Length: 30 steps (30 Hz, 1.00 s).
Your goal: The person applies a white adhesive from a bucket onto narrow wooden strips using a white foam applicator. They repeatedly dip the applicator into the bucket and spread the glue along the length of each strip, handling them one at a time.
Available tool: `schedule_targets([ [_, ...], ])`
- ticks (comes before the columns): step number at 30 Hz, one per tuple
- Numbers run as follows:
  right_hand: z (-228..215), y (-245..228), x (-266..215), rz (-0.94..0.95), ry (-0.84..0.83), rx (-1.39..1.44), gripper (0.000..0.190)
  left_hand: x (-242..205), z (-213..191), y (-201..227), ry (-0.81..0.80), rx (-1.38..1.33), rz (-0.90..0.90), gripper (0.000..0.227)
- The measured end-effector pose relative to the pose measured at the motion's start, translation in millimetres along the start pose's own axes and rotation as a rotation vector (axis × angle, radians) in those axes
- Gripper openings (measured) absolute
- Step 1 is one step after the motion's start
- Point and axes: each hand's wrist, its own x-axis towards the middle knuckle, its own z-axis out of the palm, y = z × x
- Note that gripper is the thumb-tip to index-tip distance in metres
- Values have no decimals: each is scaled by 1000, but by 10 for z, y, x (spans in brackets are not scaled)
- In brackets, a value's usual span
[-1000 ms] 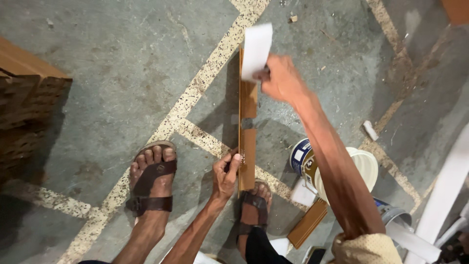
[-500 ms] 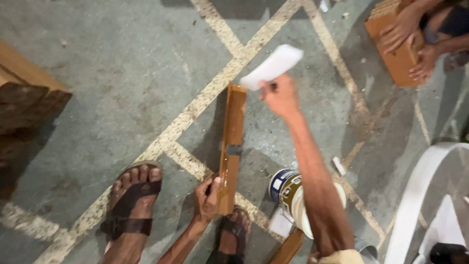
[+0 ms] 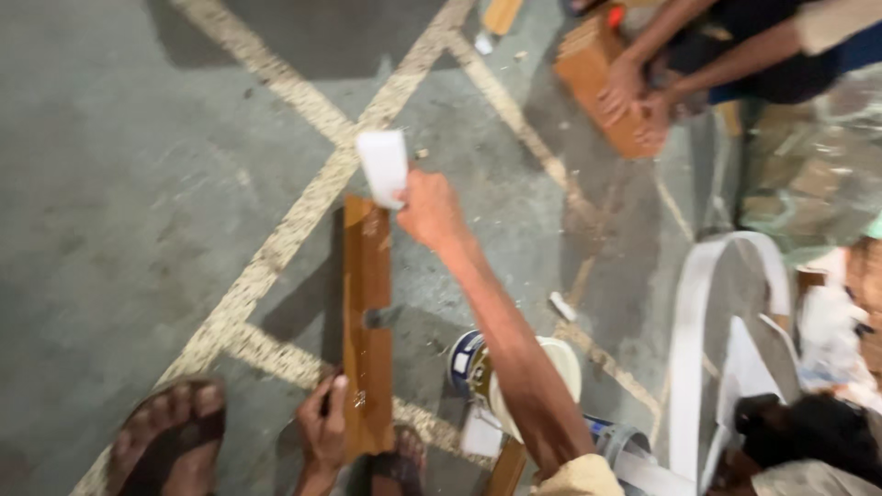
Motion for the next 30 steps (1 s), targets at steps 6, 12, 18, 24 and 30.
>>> schedule_targets([
  [6, 110, 30, -19, -132, 41, 114, 27, -40, 41, 277, -16, -71, 17, 35],
  [12, 132, 173, 1, -13, -37, -140, 18, -58, 38, 362, 40, 47, 22, 32],
  [18, 31, 140, 44, -146, 93, 122, 27, -59, 17, 276, -3, 100, 77, 39],
  [24, 145, 58, 34, -130, 7, 93, 27, -73, 44, 451, 7, 28, 20, 35],
  [30, 281, 162, 61, -142, -63, 46, 29, -97, 48, 613, 11, 62, -34, 34],
])
